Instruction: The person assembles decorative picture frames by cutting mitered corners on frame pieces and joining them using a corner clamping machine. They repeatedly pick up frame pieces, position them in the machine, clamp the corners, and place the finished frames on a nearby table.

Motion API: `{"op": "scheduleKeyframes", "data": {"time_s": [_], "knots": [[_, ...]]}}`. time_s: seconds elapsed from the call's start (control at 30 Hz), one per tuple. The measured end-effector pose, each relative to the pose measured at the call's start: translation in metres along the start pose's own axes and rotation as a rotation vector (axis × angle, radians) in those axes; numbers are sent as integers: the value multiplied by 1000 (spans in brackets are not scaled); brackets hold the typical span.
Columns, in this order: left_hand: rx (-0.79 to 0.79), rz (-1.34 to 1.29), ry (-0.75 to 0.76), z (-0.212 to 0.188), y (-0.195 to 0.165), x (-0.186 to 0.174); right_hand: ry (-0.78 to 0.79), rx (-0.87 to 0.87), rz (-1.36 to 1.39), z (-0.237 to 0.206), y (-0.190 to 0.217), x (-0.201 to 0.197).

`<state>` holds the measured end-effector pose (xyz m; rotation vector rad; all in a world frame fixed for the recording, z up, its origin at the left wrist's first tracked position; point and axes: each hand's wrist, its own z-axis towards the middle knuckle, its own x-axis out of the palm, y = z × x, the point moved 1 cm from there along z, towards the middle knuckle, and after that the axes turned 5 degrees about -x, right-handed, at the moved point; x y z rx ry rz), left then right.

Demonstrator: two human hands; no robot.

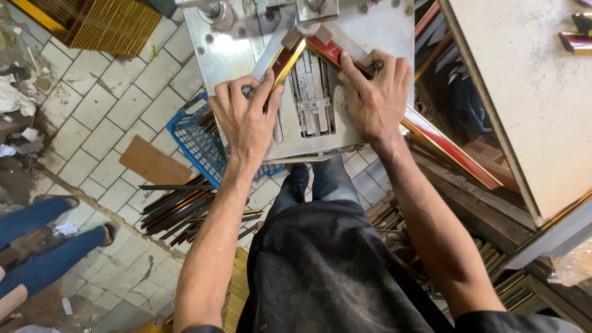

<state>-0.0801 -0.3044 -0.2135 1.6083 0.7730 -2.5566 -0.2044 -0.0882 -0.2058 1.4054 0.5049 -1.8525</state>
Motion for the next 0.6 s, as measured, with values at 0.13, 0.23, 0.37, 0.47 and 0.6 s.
{"op": "scheduleKeyframes", "data": {"time_s": [0.13, 0.23, 0.37, 0.47, 0.6], "knots": [[-13, 6, 15, 0, 5, 9, -13, -9, -15, 4, 1, -3], [-16, 16, 35, -4, 6, 8, -7, 6, -6, 5, 2, -4], [4, 12, -17, 0, 6, 8, -43, 14, 1, 4, 7, -9], [-5, 19, -9, 2, 6, 8, -54, 26, -5, 9, 5, -5], [-41, -17, -24, 4, 8, 5, -223, -20, -46, 4, 1, 5]]}}
